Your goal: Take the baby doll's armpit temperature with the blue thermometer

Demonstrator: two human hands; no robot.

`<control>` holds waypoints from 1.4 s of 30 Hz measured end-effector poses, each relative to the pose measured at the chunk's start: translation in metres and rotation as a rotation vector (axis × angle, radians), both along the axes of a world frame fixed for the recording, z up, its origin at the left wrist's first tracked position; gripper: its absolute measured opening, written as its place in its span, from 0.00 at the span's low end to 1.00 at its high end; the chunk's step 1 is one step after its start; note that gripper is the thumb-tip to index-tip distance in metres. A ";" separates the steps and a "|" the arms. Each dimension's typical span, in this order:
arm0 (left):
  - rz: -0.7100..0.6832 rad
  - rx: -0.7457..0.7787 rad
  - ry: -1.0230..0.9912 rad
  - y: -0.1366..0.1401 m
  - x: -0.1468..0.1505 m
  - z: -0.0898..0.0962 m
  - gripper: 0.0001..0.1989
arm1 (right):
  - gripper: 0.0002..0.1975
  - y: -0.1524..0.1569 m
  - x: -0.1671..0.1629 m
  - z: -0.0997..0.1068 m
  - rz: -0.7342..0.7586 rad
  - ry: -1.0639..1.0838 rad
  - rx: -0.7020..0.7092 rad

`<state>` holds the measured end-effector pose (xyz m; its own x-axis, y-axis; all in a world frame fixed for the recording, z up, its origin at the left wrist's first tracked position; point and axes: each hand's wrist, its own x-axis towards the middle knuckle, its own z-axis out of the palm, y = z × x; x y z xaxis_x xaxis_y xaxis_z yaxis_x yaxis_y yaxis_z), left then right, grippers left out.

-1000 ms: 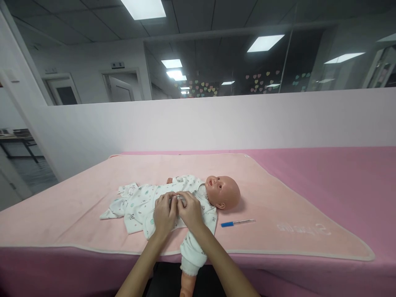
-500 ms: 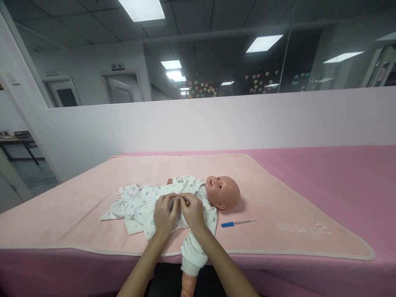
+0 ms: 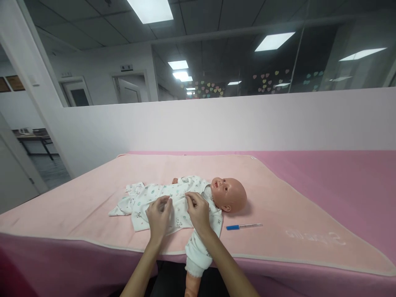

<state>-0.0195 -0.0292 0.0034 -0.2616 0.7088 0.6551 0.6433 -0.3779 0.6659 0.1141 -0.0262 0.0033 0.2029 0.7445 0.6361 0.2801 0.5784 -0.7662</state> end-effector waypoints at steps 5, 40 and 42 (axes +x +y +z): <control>-0.143 -0.120 0.040 -0.008 -0.018 -0.001 0.13 | 0.11 -0.001 0.001 0.000 -0.011 -0.030 0.000; -0.168 -0.136 0.089 -0.009 -0.018 -0.005 0.14 | 0.10 0.004 0.001 -0.006 -0.065 -0.026 0.020; -0.169 -0.137 0.091 -0.008 -0.018 -0.005 0.14 | 0.10 0.004 0.001 -0.006 -0.065 -0.025 0.020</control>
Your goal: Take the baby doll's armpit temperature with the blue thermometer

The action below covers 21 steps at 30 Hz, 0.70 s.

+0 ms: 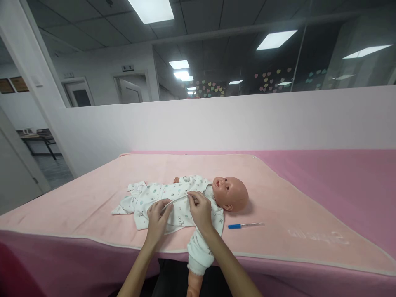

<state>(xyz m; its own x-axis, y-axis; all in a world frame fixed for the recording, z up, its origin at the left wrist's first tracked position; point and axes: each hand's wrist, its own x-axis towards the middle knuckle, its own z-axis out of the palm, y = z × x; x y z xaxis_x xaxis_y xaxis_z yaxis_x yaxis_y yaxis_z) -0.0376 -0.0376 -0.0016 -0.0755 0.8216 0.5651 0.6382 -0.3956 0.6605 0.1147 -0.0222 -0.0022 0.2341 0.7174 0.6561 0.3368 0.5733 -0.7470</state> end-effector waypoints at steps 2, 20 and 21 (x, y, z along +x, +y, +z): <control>0.004 0.002 0.006 0.000 0.000 0.000 0.14 | 0.10 0.000 0.000 0.000 -0.002 0.002 -0.004; 0.006 0.008 -0.070 -0.002 0.002 0.006 0.13 | 0.11 -0.001 -0.001 0.002 0.001 0.017 -0.014; 0.012 0.012 -0.089 -0.002 0.002 0.006 0.12 | 0.11 -0.001 -0.001 0.002 0.002 0.017 -0.011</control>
<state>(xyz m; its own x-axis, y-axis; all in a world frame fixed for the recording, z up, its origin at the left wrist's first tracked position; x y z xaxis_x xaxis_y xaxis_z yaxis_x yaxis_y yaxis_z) -0.0352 -0.0392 0.0042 -0.1361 0.8136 0.5652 0.5820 -0.3960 0.7102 0.1141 -0.0231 -0.0001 0.2435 0.7249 0.6444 0.3231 0.5658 -0.7586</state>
